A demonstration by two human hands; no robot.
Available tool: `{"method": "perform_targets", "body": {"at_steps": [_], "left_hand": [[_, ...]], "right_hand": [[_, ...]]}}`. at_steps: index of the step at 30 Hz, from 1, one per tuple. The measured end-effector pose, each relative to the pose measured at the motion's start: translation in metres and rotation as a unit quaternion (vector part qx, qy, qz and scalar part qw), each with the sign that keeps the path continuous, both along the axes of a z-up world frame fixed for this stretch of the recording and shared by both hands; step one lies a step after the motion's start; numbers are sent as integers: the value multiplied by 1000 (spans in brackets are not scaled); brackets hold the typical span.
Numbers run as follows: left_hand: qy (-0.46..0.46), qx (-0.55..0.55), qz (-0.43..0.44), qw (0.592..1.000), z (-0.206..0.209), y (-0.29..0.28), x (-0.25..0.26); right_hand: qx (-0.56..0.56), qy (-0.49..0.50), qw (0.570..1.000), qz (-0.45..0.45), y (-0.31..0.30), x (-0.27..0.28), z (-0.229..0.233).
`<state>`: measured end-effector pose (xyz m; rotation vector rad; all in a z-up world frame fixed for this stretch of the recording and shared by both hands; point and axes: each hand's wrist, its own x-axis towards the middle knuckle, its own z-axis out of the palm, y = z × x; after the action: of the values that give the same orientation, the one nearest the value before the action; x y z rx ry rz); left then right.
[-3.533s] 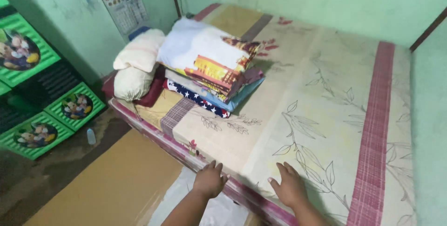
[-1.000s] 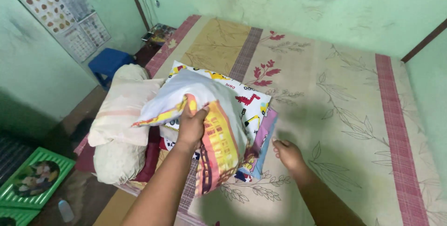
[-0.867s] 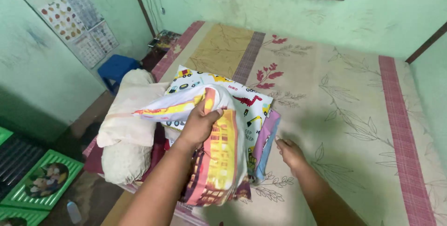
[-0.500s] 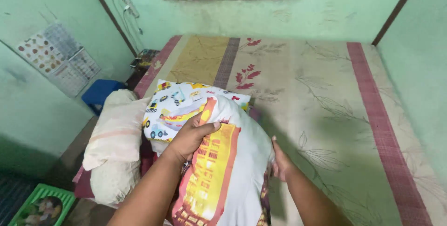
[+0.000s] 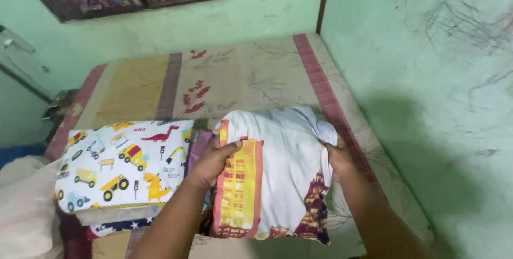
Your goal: The person is arranging pillows, a bolster, and items on a bed.
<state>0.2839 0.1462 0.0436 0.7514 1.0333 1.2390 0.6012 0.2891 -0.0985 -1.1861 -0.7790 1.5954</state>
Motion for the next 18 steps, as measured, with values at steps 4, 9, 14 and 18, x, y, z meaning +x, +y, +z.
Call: {"method": "perform_targets", "body": {"at_steps": [4,9,14,18], "left_hand": [[-43,-25,-64,997,-66,54,69],[-92,-107,-51,989,-96,93,156],[-157,-125,-51,978,-122,106,222],[-10,-223,-43,974,-221,109,266]], "right_hand": [[-14,-49,998,-41,32,102,-21],[122,-98,986,-58,74,195,-43],[190,-179,965,-35,108,259,-56],[216,-420,876,-99,130,314,-131]]}}
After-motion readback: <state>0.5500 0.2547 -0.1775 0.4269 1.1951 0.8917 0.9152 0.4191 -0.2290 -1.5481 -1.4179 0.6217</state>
